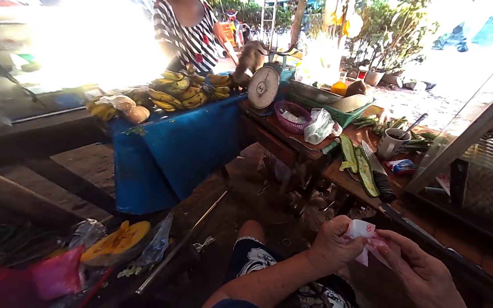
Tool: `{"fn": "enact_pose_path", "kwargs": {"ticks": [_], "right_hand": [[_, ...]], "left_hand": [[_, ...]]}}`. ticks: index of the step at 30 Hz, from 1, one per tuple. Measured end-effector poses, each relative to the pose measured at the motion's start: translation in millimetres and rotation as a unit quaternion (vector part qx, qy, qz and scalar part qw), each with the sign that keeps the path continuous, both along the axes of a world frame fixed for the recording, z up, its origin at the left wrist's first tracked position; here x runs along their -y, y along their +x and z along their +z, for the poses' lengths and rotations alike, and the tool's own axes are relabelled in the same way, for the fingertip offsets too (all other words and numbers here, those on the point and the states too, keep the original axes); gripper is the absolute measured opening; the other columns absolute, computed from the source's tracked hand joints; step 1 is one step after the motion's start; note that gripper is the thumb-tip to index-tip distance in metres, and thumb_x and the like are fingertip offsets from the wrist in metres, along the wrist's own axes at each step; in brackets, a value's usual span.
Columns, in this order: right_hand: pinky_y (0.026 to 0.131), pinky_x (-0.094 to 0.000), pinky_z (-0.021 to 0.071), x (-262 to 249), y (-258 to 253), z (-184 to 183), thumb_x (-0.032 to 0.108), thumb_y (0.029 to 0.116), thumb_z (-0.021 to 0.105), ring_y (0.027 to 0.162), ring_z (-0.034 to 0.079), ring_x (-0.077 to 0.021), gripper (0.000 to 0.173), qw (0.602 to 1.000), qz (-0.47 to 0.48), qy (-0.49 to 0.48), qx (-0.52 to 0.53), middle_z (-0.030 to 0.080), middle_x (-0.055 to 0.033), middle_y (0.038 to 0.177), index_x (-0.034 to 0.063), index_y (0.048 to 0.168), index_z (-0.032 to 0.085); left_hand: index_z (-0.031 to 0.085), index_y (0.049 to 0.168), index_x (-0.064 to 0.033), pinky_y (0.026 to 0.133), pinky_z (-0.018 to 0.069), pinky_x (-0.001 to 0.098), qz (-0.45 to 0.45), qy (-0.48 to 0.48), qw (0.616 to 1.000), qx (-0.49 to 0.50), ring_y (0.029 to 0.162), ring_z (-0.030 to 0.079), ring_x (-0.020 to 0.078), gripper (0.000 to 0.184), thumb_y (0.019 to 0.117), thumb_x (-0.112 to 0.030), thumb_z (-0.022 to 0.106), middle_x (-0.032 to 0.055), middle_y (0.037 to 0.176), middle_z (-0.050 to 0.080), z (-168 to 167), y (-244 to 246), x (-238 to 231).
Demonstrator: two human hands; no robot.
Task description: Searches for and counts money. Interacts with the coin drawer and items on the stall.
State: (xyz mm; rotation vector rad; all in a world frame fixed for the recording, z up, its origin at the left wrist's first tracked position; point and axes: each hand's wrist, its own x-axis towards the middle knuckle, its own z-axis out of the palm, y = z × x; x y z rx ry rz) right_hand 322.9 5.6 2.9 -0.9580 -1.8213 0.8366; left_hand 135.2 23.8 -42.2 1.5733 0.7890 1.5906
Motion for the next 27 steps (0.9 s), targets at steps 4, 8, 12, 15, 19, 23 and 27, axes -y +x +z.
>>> {"fn": "enact_pose_path", "kwargs": {"ticks": [4,8,12,15,19,23,27], "right_hand": [[0.094,-0.0217,0.0582,3,-1,1,0.005,0.0962,0.065,0.107,0.069,-0.0033,0.044,0.999,0.024,-0.029,-0.008,0.071,-0.0058,0.123,-0.0074,0.137,0.055],[0.094,-0.0213,0.0586,2,-1,-2,0.002,0.0949,0.064,0.107,0.07,-0.0036,0.048,0.999,0.037,-0.012,-0.015,0.071,-0.0057,0.124,-0.0079,0.14,0.052],[0.094,-0.0225,0.056,-3,6,-4,0.02,0.0949,0.071,0.114,0.064,-0.0073,0.037,0.998,0.056,0.004,-0.009,0.064,-0.0064,0.132,0.0057,0.129,0.067],[0.097,-0.0247,0.0564,-2,10,0,0.028,0.0988,0.066,0.121,0.062,-0.0107,0.026,0.998,0.056,-0.007,-0.014,0.059,-0.01,0.139,0.0081,0.114,0.074],[0.099,-0.0296,0.0562,-2,17,0,0.026,0.1023,0.061,0.116,0.067,-0.0116,0.02,0.998,0.057,0.014,-0.009,0.073,-0.0019,0.12,0.0118,0.101,0.074],[0.09,-0.0193,0.0573,1,16,1,0.009,0.0981,0.06,0.103,0.067,-0.004,0.02,0.998,0.057,0.03,0.03,0.071,-0.0044,0.111,0.0033,0.111,0.074],[0.092,-0.0183,0.0547,5,15,7,-0.002,0.093,0.052,0.111,0.064,-0.0071,0.032,0.993,0.078,0.011,0.089,0.064,-0.0167,0.127,-0.0004,0.117,0.073]], "left_hand": [[0.068,0.1,0.0081,0.084,0.0576,0.0233,-0.009,-0.053,0.998,0.041,0.09,0.067,0.0071,0.013,0.0889,0.002,0.07,0.0092,0.096,0.068,4,-3,2],[0.067,0.099,0.008,0.083,0.0573,0.0226,-0.018,-0.054,0.997,0.048,0.089,0.066,0.0064,0.012,0.0886,0.002,0.07,0.0085,0.096,0.067,4,-4,2],[0.066,0.099,0.0075,0.081,0.0568,0.0218,-0.059,-0.06,0.996,0.026,0.087,0.066,0.006,0.012,0.0885,0.003,0.068,0.0083,0.095,0.066,4,-6,2],[0.067,0.096,0.0083,0.08,0.0555,0.0214,-0.082,-0.046,0.996,0.009,0.087,0.065,0.0064,0.01,0.0876,0.002,0.068,0.0091,0.094,0.066,3,-8,1],[0.067,0.094,0.0085,0.08,0.0549,0.0215,-0.111,-0.029,0.993,0.007,0.087,0.064,0.0065,0.009,0.0867,0.003,0.068,0.0095,0.094,0.066,2,-9,1],[0.066,0.093,0.0076,0.078,0.0544,0.021,-0.126,-0.03,0.991,0.02,0.085,0.064,0.0053,0.009,0.086,0.003,0.068,0.0076,0.092,0.065,1,-8,1],[0.066,0.095,0.0064,0.079,0.0543,0.0208,-0.126,-0.052,0.99,0.034,0.086,0.064,0.0042,0.01,0.0854,0.004,0.067,0.0057,0.093,0.065,2,-9,1]]}}
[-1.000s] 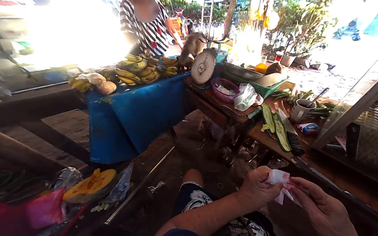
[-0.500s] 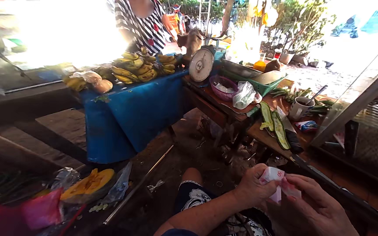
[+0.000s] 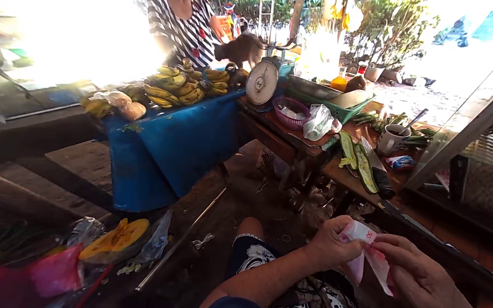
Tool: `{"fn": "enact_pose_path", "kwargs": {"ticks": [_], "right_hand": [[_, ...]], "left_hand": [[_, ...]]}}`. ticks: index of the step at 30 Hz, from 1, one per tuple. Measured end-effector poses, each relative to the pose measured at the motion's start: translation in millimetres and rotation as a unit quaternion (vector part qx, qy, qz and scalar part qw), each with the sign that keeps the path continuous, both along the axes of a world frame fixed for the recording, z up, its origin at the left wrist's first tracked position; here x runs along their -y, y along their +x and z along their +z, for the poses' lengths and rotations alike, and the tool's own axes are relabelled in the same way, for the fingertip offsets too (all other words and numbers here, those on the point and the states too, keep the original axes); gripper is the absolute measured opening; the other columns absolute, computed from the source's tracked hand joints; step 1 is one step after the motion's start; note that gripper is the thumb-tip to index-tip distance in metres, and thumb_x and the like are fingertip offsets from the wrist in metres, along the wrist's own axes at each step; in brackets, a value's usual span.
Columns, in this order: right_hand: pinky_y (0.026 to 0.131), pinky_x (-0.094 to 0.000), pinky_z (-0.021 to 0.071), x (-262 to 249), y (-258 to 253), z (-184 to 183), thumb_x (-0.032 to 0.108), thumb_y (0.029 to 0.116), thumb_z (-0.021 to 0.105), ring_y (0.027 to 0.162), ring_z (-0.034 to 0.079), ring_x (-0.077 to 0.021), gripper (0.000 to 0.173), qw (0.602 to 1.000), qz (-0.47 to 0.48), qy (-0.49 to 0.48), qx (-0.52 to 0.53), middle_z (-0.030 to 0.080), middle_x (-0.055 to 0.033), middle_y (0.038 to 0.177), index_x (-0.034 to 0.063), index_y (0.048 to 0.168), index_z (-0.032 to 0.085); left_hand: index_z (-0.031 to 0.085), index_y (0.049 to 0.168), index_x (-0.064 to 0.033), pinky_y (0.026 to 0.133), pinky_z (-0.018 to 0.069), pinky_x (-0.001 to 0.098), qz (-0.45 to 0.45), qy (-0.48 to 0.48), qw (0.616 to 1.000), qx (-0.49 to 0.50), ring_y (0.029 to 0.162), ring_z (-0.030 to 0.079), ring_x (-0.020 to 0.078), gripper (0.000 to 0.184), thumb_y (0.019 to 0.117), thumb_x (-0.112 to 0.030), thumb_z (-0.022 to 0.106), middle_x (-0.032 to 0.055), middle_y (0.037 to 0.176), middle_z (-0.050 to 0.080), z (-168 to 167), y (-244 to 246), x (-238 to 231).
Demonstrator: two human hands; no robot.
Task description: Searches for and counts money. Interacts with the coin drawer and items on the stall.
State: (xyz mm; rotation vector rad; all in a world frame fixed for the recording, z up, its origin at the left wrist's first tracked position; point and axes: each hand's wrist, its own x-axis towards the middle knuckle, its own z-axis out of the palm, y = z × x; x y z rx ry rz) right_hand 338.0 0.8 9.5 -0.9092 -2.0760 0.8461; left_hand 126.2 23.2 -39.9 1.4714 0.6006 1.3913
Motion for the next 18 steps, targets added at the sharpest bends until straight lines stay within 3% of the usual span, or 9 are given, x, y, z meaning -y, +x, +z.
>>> {"fn": "enact_pose_path", "kwargs": {"ticks": [4,6,12,15,18], "right_hand": [[0.102,-0.0243,0.0528,1,1,-1,0.003,0.0955,0.057,0.124,0.062,-0.0142,0.029,0.999,0.013,-0.013,0.031,0.063,-0.0199,0.135,0.0003,0.119,0.074],[0.102,-0.0231,0.0523,-1,3,-5,0.006,0.0974,0.059,0.124,0.061,-0.0126,0.027,0.999,0.02,-0.011,0.023,0.063,-0.0192,0.133,-0.0004,0.119,0.074],[0.1,-0.0198,0.0521,-3,1,-16,0.016,0.0996,0.06,0.117,0.064,-0.0082,0.022,0.998,-0.024,0.054,0.004,0.07,-0.0139,0.119,0.0013,0.104,0.076],[0.099,-0.0205,0.0538,-5,3,-18,0.026,0.1033,0.058,0.114,0.066,-0.0065,0.029,0.994,-0.062,0.092,-0.003,0.073,-0.0092,0.114,0.0031,0.106,0.076],[0.096,-0.0202,0.0542,-7,5,-22,0.022,0.1012,0.059,0.108,0.068,-0.007,0.025,0.985,-0.098,0.139,0.01,0.074,-0.0094,0.108,0.0033,0.105,0.076]], "left_hand": [[0.066,0.094,0.0065,0.079,0.0546,0.0206,-0.004,0.002,1.0,0.002,0.086,0.064,0.0041,0.009,0.0854,0.004,0.067,0.0057,0.093,0.065,-1,0,0],[0.066,0.097,0.0061,0.08,0.055,0.0214,-0.013,-0.007,1.0,0.007,0.087,0.064,0.004,0.011,0.0854,0.004,0.066,0.0051,0.094,0.066,0,0,1],[0.066,0.096,0.0073,0.08,0.0542,0.0217,-0.035,0.002,0.999,-0.007,0.088,0.064,0.0047,0.012,0.0858,0.002,0.066,0.0065,0.094,0.066,-1,2,0],[0.067,0.104,0.0106,0.09,0.0554,0.0254,-0.029,0.002,0.999,-0.016,0.099,0.066,0.0093,0.019,0.0864,0.003,0.065,0.0132,0.108,0.068,-2,3,0],[0.067,0.112,0.0106,0.098,0.0545,0.0285,-0.012,-0.01,1.0,-0.005,0.11,0.065,0.0126,0.026,0.0873,0.005,0.065,0.0161,0.123,0.065,0,4,0]]}}
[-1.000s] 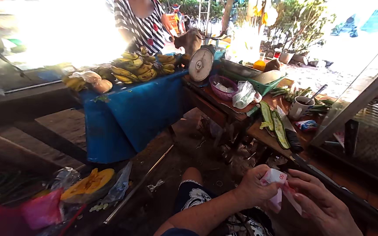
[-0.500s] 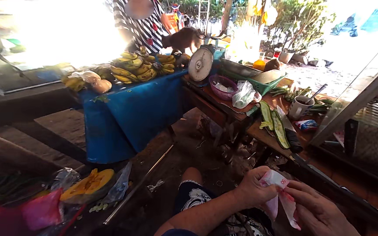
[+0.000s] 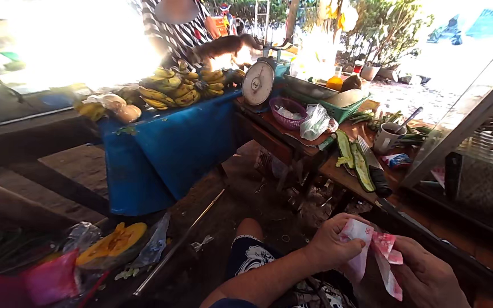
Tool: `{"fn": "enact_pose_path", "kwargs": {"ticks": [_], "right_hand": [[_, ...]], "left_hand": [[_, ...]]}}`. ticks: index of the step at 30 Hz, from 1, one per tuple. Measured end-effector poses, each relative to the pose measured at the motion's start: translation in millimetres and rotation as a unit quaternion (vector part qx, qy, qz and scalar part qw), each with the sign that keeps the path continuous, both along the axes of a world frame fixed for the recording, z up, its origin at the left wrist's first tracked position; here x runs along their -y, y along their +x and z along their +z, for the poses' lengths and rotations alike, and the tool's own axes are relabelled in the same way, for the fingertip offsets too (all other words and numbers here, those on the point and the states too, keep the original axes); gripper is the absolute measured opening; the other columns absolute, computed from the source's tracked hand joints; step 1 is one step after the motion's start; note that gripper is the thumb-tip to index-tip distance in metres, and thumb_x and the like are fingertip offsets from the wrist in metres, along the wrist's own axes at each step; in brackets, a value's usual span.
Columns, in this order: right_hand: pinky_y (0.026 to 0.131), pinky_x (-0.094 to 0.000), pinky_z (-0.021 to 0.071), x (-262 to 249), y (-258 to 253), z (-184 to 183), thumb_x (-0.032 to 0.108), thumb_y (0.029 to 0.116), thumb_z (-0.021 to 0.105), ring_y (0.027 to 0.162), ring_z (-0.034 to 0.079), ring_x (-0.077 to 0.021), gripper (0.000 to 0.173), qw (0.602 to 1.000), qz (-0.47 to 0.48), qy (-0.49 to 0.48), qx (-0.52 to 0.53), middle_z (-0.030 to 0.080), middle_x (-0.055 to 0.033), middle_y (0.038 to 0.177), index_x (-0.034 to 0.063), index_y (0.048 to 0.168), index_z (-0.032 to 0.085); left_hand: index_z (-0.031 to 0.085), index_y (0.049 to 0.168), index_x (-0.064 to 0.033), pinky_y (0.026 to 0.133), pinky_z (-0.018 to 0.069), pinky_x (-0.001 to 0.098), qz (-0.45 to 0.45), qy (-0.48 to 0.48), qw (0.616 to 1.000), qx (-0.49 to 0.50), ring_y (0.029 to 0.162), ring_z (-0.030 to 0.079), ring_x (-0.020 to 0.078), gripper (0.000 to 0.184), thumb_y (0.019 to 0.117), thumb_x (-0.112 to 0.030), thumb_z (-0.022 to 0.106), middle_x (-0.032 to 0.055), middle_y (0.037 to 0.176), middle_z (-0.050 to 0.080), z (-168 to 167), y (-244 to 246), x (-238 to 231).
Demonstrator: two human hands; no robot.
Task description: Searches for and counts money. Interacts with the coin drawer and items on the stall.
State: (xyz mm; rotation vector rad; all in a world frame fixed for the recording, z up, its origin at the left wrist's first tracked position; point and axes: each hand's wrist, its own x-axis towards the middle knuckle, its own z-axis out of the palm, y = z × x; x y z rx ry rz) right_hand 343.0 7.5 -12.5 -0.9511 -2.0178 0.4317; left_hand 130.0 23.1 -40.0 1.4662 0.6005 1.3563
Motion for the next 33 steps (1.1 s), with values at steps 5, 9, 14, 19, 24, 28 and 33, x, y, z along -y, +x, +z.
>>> {"fn": "enact_pose_path", "kwargs": {"ticks": [5,9,14,19,24,28,33], "right_hand": [[0.092,-0.0161,0.0526,-2,4,-1,0.023,0.0982,0.063,0.105,0.066,-0.0066,0.024,0.999,-0.026,0.029,0.008,0.071,-0.0128,0.106,0.0027,0.103,0.074],[0.093,-0.0141,0.0513,-3,10,1,0.023,0.0997,0.062,0.107,0.065,-0.0049,0.026,0.999,-0.039,0.036,-0.007,0.07,-0.0141,0.107,0.0007,0.107,0.073],[0.096,-0.0133,0.049,-7,19,-3,0.026,0.1004,0.063,0.11,0.063,-0.0026,0.034,0.997,-0.05,0.052,-0.025,0.07,-0.0156,0.11,-0.0034,0.117,0.069],[0.097,-0.0218,0.0504,-12,26,-6,0.024,0.1009,0.061,0.108,0.066,-0.017,0.033,0.984,-0.084,0.149,0.048,0.069,-0.0224,0.109,-0.0021,0.121,0.067],[0.097,-0.0294,0.0526,-13,20,-13,0.021,0.1003,0.059,0.105,0.068,-0.0227,0.025,0.972,-0.085,0.193,0.101,0.071,-0.0178,0.106,0.0043,0.115,0.07],[0.095,-0.019,0.0518,-5,12,-12,0.025,0.1006,0.061,0.106,0.066,-0.011,0.027,0.996,-0.01,0.08,0.033,0.071,-0.0158,0.106,0.0015,0.111,0.071],[0.092,-0.0142,0.0529,0,16,-7,0.025,0.101,0.061,0.103,0.064,0.0021,0.023,0.997,0.029,-0.046,-0.059,0.071,-0.0032,0.105,0.0043,0.105,0.071]], "left_hand": [[0.064,0.11,0.0042,0.084,0.0605,0.0282,0.019,-0.052,0.996,0.071,0.089,0.071,0.0065,0.018,0.0925,0.002,0.066,0.003,0.098,0.074,3,-1,2],[0.065,0.112,0.0009,0.085,0.0601,0.0281,-0.047,-0.044,0.993,0.102,0.09,0.072,0.005,0.015,0.0981,-0.005,0.065,-0.0009,0.098,0.075,1,0,4],[0.067,0.108,0.0006,0.082,0.0588,0.0251,-0.108,-0.004,0.991,0.073,0.088,0.07,0.0025,0.013,0.0993,-0.009,0.066,-0.0009,0.095,0.074,-2,1,3],[0.067,0.105,0.0025,0.082,0.057,0.024,-0.122,0.018,0.991,0.046,0.088,0.068,0.0025,0.017,0.0995,-0.013,0.066,0.0012,0.095,0.072,-6,2,0],[0.064,0.119,0.011,0.092,0.0576,0.0313,-0.17,0.027,0.985,0.027,0.101,0.07,0.0121,0.03,0.0996,-0.012,0.065,0.0148,0.115,0.071,-8,5,0],[0.063,0.118,0.012,0.092,0.0574,0.0313,-0.173,0.041,0.984,0.002,0.101,0.069,0.0137,0.029,0.0991,-0.01,0.065,0.0171,0.117,0.069,-7,8,0],[0.065,0.114,0.0132,0.092,0.0562,0.0293,-0.172,0.066,0.983,-0.017,0.101,0.068,0.0133,0.029,0.0986,-0.012,0.066,0.018,0.114,0.068,-9,8,0]]}}
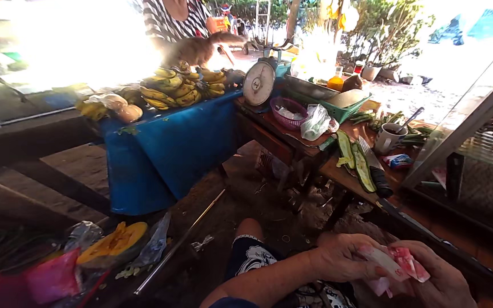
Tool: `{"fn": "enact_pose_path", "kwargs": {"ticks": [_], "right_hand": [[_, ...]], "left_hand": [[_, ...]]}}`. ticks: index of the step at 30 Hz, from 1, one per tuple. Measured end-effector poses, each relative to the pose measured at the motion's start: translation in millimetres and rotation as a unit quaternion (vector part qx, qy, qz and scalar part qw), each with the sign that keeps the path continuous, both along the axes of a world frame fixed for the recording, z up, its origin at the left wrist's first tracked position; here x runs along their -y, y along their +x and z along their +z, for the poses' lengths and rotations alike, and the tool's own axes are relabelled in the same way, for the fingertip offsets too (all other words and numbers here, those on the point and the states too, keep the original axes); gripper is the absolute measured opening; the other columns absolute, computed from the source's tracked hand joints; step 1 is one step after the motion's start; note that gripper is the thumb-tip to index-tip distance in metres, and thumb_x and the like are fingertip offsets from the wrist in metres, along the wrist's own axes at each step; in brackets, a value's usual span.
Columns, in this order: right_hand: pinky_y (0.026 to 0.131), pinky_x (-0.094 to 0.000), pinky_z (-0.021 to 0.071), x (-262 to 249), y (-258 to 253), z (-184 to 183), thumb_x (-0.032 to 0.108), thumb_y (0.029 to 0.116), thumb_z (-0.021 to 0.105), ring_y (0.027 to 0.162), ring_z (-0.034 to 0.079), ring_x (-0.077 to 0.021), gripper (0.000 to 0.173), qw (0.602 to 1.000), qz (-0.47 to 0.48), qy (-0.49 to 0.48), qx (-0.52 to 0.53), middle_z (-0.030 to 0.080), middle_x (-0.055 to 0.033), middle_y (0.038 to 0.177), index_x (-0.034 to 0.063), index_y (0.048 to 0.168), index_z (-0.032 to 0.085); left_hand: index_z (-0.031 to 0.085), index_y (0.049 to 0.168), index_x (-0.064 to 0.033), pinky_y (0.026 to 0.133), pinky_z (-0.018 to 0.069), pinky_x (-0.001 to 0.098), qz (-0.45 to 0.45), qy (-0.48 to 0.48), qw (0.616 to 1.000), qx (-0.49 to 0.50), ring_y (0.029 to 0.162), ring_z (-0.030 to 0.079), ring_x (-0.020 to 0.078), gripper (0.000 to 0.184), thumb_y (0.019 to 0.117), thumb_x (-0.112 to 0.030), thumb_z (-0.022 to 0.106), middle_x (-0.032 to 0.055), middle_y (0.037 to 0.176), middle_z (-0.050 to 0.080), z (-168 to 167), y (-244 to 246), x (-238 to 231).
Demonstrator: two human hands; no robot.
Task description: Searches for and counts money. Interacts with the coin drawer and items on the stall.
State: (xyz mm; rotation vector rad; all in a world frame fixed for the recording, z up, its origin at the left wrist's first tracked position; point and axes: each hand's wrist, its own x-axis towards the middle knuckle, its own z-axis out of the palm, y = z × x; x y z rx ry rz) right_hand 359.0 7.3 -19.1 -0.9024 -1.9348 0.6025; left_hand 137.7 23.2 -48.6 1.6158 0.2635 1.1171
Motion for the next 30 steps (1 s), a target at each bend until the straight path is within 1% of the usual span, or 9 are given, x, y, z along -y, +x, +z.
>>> {"fn": "enact_pose_path", "kwargs": {"ticks": [3,5,7,10,13,17,23,27,30], "right_hand": [[0.084,-0.017,0.0575,3,0,6,0.013,0.098,0.062,0.091,0.067,0.0028,0.012,0.993,-0.012,-0.097,-0.07,0.072,0.0068,0.098,0.0083,0.104,0.071],[0.078,-0.0159,0.0576,5,-1,10,0.007,0.1003,0.056,0.083,0.066,0.0057,0.015,0.983,-0.038,-0.145,-0.109,0.072,0.0134,0.091,0.0115,0.101,0.071],[0.067,-0.0145,0.0556,6,-5,13,0.002,0.1008,0.05,0.071,0.065,0.0059,0.024,0.966,-0.074,-0.196,-0.152,0.071,0.0144,0.079,0.0131,0.093,0.071],[0.065,-0.0158,0.0558,6,-5,12,0.0,0.0996,0.05,0.068,0.065,0.0035,0.027,0.951,-0.071,-0.232,-0.191,0.071,0.0125,0.076,0.0146,0.09,0.071],[0.067,-0.0157,0.0562,12,-6,14,0.0,0.099,0.052,0.07,0.065,0.0047,0.027,0.96,-0.032,-0.222,-0.167,0.072,0.0146,0.079,0.0161,0.092,0.072],[0.08,-0.0188,0.0587,14,-5,12,-0.001,0.097,0.058,0.087,0.068,0.0021,0.022,0.971,0.048,-0.198,-0.125,0.073,0.0119,0.098,0.0133,0.103,0.074],[0.087,-0.021,0.0591,14,-6,2,-0.002,0.0954,0.062,0.094,0.068,0.0007,0.02,0.98,0.079,-0.166,-0.078,0.072,0.0076,0.105,0.0101,0.108,0.072],[0.09,-0.0206,0.058,16,-8,4,-0.006,0.0948,0.058,0.098,0.068,0.0016,0.025,0.977,0.078,-0.177,-0.086,0.074,0.0084,0.107,0.0085,0.109,0.073],[0.089,-0.0206,0.0577,18,-8,8,-0.003,0.0989,0.053,0.096,0.068,0.0026,0.025,0.973,0.077,-0.199,-0.092,0.074,0.0102,0.105,0.0074,0.112,0.071]], "left_hand": [[0.067,0.104,0.0132,0.099,0.0528,0.0319,0.001,0.033,0.999,-0.005,0.113,0.064,0.0176,0.026,0.0976,-0.012,0.066,0.0214,0.124,0.064,3,1,1],[0.068,0.095,0.0116,0.104,0.0492,0.0325,0.018,0.054,0.998,-0.006,0.12,0.059,0.0205,0.026,0.0966,-0.014,0.068,0.0234,0.128,0.059,4,1,1],[0.069,0.091,0.0103,0.109,0.044,0.0336,0.044,0.071,0.996,-0.007,0.128,0.053,0.0246,0.03,0.0967,-0.019,0.069,0.0272,0.134,0.054,2,2,0],[0.069,0.089,0.0107,0.116,0.0383,0.0377,0.063,0.072,0.995,-0.02,0.139,0.045,0.032,0.029,0.0967,-0.018,0.069,0.0333,0.143,0.047,3,2,0],[0.067,0.087,0.0098,0.109,0.0428,0.032,0.062,0.055,0.996,-0.031,0.13,0.052,0.024,0.027,0.0968,-0.015,0.069,0.0279,0.138,0.052,2,1,1],[0.067,0.089,0.0087,0.1,0.05,0.0287,0.068,0.031,0.997,-0.009,0.117,0.06,0.0162,0.022,0.096,-0.012,0.07,0.0202,0.126,0.061,0,1,2],[0.073,0.093,0.004,0.089,0.0519,0.0208,0.125,-0.003,0.992,0.011,0.1,0.061,0.007,0.013,0.0933,-0.009,0.073,0.0086,0.107,0.065,1,-2,3],[0.074,0.093,0.0035,0.086,0.0525,0.0208,0.139,-0.012,0.99,0.008,0.097,0.062,0.0064,0.012,0.0919,-0.009,0.075,0.0072,0.102,0.065,2,-2,4],[0.075,0.094,0.0016,0.091,0.0507,0.0216,0.166,-0.025,0.986,0.016,0.102,0.061,0.0071,0.011,0.0903,-0.009,0.076,0.0058,0.102,0.066,1,-2,4]]}}
